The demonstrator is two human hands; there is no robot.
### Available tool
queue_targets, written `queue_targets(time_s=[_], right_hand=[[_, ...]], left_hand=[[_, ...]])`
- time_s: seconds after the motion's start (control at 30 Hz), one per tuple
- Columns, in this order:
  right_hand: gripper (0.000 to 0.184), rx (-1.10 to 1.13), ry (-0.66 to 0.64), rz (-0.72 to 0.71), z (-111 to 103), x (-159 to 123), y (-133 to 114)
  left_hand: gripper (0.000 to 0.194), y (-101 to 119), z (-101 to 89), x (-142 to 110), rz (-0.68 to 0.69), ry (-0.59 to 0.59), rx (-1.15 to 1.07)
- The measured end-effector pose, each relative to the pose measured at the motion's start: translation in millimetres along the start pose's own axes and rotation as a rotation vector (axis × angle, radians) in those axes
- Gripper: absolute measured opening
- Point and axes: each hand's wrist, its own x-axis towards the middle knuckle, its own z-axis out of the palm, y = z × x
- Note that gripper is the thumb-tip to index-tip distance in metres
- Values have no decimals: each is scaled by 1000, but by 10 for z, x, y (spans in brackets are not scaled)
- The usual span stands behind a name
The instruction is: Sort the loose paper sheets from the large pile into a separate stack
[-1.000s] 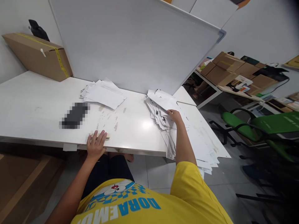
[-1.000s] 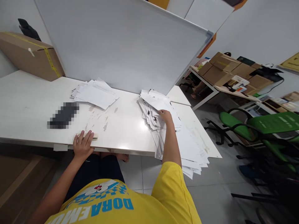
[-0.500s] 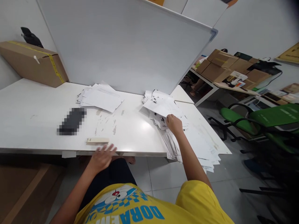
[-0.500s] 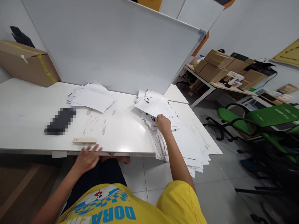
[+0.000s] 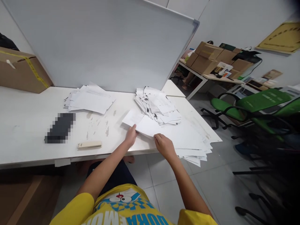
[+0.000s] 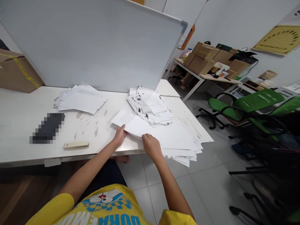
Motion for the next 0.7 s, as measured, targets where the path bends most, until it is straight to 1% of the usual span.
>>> queue_targets(time_s=[0.07, 0.13, 0.2, 0.27, 0.3, 0.33, 0.37, 0.4, 0.43, 0.47, 0.53, 0.6, 0.63, 0.67, 0.7], right_hand=[[30, 19, 43, 62, -88, 30, 64], [33, 29, 172, 191, -256, 128, 178], [37, 23, 383, 349, -482, 295, 306], [42, -3, 611, 462, -703, 520, 412], [43, -17, 705, 483, -788, 648, 449], [44, -26, 770, 475, -844, 783, 475], [44, -28, 792, 442, -864, 923, 494], [44, -28, 770, 403, -846, 1063, 509], [44, -28, 707, 368, -790, 1203, 523], [43, -28, 610, 346, -700, 1337, 540], [45, -28, 355, 343, -451, 1572, 586], [44, -15, 100, 358, -185, 1722, 631], [41, -3, 0, 357, -71, 1752, 642], [38, 6, -74, 351, 22, 1743, 636], [35, 21, -112, 341, 92, 1690, 611]], left_hand=[[31, 21, -76, -34, 36, 64, -26], [33, 25, -142, -84, 58, 118, -52], [32, 22, -170, -118, 77, 152, -67], [31, 19, -170, -137, 81, 158, -82], [31, 20, -170, -146, 72, 153, -90], [30, 23, -173, -158, 59, 138, -99], [29, 28, -182, -176, 47, 117, -109], [28, 33, -197, -198, 37, 95, -119], [29, 37, -218, -226, 32, 68, -127], [30, 39, -240, -255, 33, 39, -132], [34, 38, -282, -311, 41, 21, -120], [38, 30, -306, -352, 31, 81, -85], [40, 25, -313, -368, 22, 126, -70], [42, 21, -319, -386, 11, 172, -61], [43, 17, -328, -410, 0, 205, -56]])
